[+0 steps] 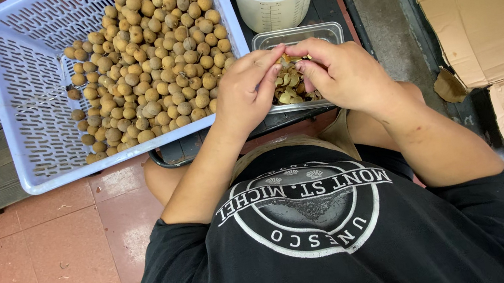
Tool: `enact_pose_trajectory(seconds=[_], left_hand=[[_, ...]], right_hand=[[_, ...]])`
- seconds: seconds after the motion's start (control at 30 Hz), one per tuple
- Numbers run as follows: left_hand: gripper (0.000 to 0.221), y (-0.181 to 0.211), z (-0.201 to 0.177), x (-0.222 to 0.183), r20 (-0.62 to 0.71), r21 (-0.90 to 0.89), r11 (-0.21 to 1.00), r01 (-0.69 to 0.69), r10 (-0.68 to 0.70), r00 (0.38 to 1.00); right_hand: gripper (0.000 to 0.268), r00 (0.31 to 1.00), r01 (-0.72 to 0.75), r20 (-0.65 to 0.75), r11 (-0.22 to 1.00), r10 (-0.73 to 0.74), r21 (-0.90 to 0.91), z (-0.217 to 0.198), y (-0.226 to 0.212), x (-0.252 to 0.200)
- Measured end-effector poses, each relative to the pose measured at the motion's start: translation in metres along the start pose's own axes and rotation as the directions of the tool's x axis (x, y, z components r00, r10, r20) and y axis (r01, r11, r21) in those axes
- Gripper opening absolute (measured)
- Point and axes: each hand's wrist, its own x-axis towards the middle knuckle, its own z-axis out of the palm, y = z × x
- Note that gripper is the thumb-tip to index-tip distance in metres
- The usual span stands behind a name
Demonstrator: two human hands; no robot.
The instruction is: The person sits on the floor and peels longan fruits one by one. They remove the outer shell and place the peeled fruit into a measuring jug while discarding the shells into a small container.
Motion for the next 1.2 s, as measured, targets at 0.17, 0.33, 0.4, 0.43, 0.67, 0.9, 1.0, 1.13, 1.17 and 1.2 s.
enact_pose_trajectory(seconds=[0.17,0.33,0.4,0.43,0.67,0.9,1.0,1.13,1.17,1.2], left_hand=[[0.024,-0.014,0.010,-0.008,-0.101,-0.184,0.980,0.079,-0.098,0.990],[0.028,-0.033,0.024,-0.014,0.112,-0.740,0.555,0.380,-0.455,0.883],[0.031,-0.036,0.029,-0.017,0.169,-0.827,0.392,0.403,-0.511,0.843],[0.032,-0.037,0.031,-0.017,0.183,-0.855,0.328,0.402,-0.535,0.825],[0.038,-0.034,0.025,-0.009,0.071,-0.927,0.255,0.275,-0.600,0.797],[0.038,-0.037,0.025,-0.008,0.149,-0.851,0.391,0.351,-0.460,0.875],[0.032,-0.041,0.030,-0.011,0.153,-0.849,0.387,0.358,-0.470,0.869],[0.028,-0.045,0.032,-0.013,0.152,-0.852,0.400,0.339,-0.432,0.889],[0.028,-0.045,0.033,-0.016,0.157,-0.848,0.405,0.341,-0.423,0.892],[0.028,-0.044,0.034,-0.017,0.161,-0.849,0.403,0.342,-0.419,0.893]], right_hand=[[0.026,0.998,0.007,-0.058,0.983,0.004,0.184,0.014,0.019,0.000],[0.022,0.999,0.030,-0.012,0.688,-0.030,0.725,0.032,0.045,0.011],[0.019,0.998,-0.054,0.026,0.559,0.059,0.828,0.038,0.054,0.010],[0.019,0.993,-0.106,0.062,0.516,0.101,0.850,0.040,0.059,0.010],[0.033,0.955,-0.296,0.214,0.574,0.207,0.763,0.040,0.083,0.001],[0.070,0.932,-0.134,0.287,0.946,0.222,-0.296,0.020,0.059,-0.007],[0.062,0.933,-0.107,0.283,0.923,0.222,-0.369,0.010,0.036,-0.008],[0.063,0.997,-0.002,0.072,0.950,0.026,-0.312,-0.002,0.012,-0.015],[0.063,0.993,0.115,0.024,0.955,-0.113,-0.274,-0.004,0.009,-0.018],[0.062,0.969,0.233,-0.030,0.942,-0.247,-0.241,-0.005,0.006,-0.021]])
